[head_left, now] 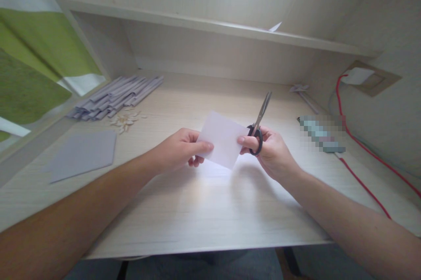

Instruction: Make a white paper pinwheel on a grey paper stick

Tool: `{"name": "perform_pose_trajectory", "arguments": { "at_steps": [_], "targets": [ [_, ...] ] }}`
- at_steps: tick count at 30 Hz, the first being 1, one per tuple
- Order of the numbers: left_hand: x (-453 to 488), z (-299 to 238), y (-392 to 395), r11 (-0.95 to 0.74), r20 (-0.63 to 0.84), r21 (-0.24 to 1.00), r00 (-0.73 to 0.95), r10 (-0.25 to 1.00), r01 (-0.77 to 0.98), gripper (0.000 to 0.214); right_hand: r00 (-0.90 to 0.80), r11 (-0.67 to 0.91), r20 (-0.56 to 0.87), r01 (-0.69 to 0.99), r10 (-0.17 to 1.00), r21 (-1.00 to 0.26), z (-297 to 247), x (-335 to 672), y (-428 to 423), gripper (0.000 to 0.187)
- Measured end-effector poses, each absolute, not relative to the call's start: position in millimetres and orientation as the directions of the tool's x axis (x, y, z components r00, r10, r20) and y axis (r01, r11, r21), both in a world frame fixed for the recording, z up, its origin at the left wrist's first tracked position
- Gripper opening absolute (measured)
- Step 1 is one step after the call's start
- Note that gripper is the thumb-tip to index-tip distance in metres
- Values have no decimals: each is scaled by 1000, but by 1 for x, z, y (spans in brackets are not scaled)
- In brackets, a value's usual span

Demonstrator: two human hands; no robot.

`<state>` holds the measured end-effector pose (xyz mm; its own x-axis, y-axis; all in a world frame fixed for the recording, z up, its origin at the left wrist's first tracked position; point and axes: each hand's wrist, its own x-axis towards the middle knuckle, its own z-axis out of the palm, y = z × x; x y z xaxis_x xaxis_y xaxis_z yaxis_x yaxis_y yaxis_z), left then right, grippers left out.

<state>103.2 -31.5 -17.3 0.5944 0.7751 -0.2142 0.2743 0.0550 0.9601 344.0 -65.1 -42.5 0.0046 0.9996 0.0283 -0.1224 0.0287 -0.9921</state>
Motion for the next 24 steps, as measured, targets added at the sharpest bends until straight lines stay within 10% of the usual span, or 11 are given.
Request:
{"name": "perform_pose_trajectory", "arguments": {
  "at_steps": [10,24],
  "targets": [
    [94,-15,-25,-150,141,989,282,949,7,29,-297,-138,-171,129,939,-982,-32,339,-71,36],
    [92,-11,-25,-248,248,969,104,963,-14,26,-429,-166,-261,247,864,-955,-23,333,-76,42]
  ]
}}
